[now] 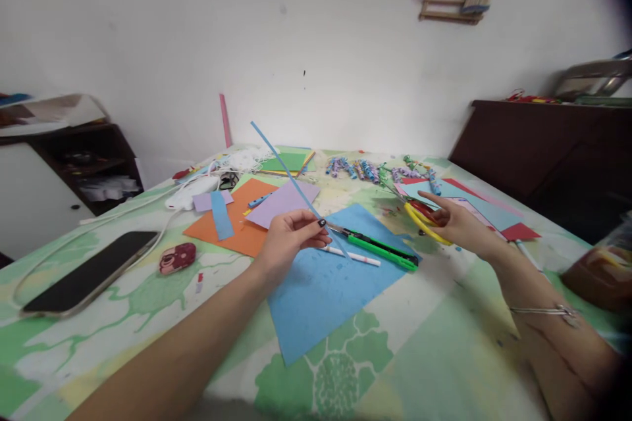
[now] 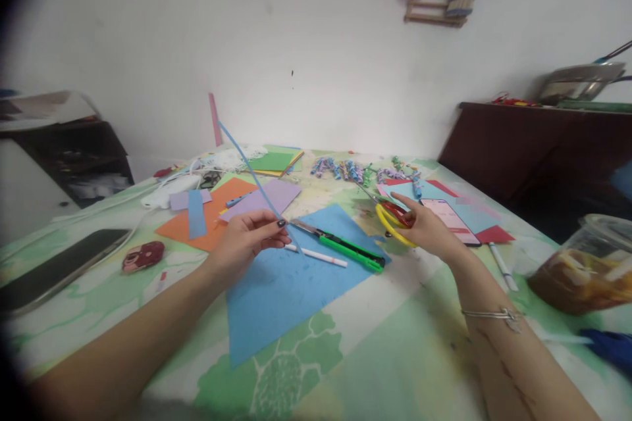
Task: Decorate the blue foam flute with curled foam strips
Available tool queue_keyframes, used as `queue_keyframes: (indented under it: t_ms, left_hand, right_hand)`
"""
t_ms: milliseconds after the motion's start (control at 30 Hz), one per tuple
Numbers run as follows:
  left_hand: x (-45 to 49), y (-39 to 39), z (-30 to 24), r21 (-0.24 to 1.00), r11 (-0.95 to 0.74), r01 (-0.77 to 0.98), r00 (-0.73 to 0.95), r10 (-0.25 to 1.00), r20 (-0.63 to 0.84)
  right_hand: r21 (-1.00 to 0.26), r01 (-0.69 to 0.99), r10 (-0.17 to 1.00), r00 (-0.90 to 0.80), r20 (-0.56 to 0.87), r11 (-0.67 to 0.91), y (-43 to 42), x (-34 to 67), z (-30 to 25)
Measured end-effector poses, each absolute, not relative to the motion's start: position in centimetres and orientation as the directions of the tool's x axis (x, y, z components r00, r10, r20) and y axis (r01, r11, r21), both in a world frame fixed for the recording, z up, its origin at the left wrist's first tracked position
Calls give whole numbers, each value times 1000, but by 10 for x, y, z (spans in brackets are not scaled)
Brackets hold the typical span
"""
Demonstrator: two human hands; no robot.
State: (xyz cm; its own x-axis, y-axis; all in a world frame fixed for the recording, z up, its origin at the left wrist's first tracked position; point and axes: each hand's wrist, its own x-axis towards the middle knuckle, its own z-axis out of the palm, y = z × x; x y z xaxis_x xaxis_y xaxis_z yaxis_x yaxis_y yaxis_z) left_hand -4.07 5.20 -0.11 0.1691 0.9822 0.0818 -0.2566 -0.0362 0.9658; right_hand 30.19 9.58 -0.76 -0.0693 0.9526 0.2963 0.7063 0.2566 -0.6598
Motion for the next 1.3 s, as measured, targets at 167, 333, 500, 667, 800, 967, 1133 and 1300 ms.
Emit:
queue_keyframes:
  t_ms: [167,333,500,667,800,967,1133,1300]
  left_hand:
    - [-42,53,2,966,-68,-251,167,980,113]
    - [-44,53,3,964,-86,-250,148,981,126]
    - [-44,52,5,951,-125,-284,81,985,154]
    - [-46,51,9,910,-166,-381,-5,984,178]
    - [-46,50,10,888,-170,-428,-24,984,177]
    - [-42,49,8,887,-166,-430,1,983,185]
    - [-39,48,7,878,-153,-453,24,983,183]
    - [-38,46,8,874,-121,-470,23,989,149]
  right_hand:
    - [-769,576,958,-110,264,278,77,256,3]
    - [-962,210,979,-141,149,176,63,232,5]
    - [-971,189,973,-205,105,144,47,214,6]
    - [-875,364,921,-334,198,320,29,191,7]
    - [-719,576,912,-351,212,389,21,182,7]
    - [-573,699,904,-347,251,427,20,178,5]
    - [-522,741,907,-343,246,422,18,175,2]
    - [-458,773,896,-341,284,439,16,172,1]
